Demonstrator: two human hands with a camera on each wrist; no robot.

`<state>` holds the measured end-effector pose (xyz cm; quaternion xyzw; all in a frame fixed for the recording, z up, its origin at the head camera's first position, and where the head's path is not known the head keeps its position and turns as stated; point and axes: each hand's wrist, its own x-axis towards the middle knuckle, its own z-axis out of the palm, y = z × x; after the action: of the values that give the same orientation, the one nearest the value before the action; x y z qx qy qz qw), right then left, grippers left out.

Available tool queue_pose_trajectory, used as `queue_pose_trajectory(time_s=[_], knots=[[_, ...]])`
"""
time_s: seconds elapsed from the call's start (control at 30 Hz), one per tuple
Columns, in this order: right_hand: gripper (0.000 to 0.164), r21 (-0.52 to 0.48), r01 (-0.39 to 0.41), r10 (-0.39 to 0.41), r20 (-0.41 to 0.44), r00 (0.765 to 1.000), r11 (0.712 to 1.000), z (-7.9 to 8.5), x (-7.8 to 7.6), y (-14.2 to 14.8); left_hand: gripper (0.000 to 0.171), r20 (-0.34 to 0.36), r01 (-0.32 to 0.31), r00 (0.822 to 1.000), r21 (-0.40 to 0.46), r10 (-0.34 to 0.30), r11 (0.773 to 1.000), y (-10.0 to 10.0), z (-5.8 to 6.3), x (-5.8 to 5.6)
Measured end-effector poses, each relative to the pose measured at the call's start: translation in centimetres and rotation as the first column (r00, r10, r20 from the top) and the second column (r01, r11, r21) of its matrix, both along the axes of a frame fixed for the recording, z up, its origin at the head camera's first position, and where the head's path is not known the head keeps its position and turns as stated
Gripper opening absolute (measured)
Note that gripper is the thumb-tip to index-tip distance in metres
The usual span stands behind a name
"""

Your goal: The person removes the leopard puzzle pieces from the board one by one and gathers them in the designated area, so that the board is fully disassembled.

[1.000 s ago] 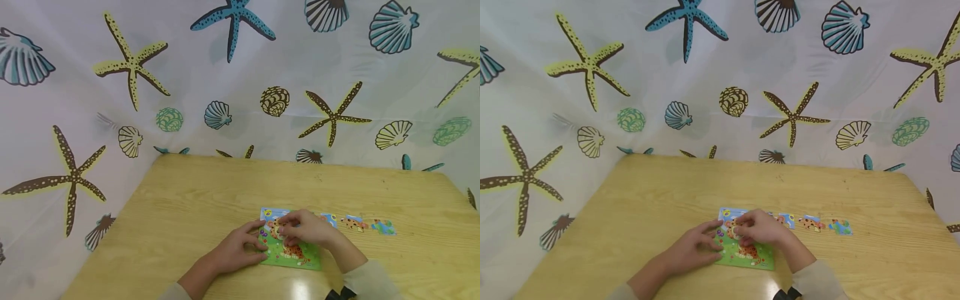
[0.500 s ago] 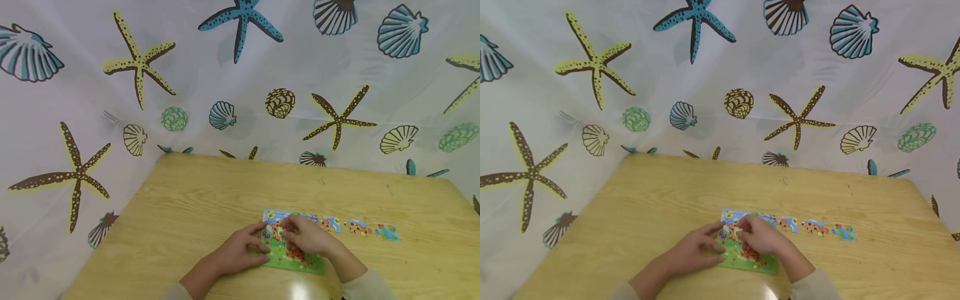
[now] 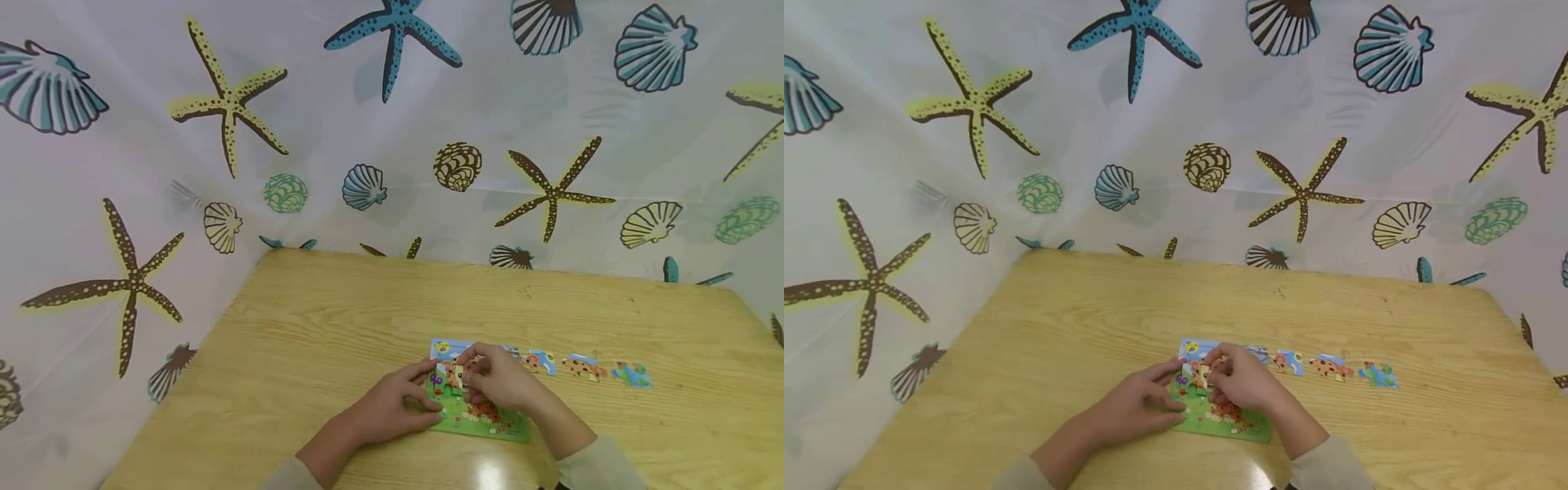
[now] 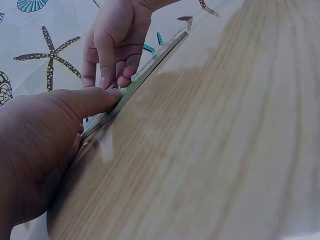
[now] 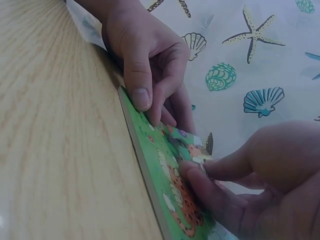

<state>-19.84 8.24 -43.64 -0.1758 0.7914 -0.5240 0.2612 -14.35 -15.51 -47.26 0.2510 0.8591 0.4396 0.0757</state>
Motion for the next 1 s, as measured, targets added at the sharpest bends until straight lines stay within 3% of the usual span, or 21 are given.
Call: queue_pose_trajectory(time_s=[0.2,0.7,1.0], knots=[[0.028,-0.086,0.032,-0.022,0.107,0.994,0.996,0.1,-0.3,0.9,0.016,-0.023,-0.006,1.000,-0.024,0.005,1.000,0.2,-0.1,-0.4],[0.034,-0.099,0.045,-0.034,0.105,0.994,0.994,0.3,0.0,4.5,0.011,-0.011,-0.015,1.000,0.001,0.015,1.000,0.0,-0.3,0.1],[0.035,-0.098,0.057,-0.047,0.101,0.994,0.994,0.0,0.2,6.6,0.011,-0.025,-0.017,1.000,-0.031,0.016,0.999,-0.1,-0.2,0.0]])
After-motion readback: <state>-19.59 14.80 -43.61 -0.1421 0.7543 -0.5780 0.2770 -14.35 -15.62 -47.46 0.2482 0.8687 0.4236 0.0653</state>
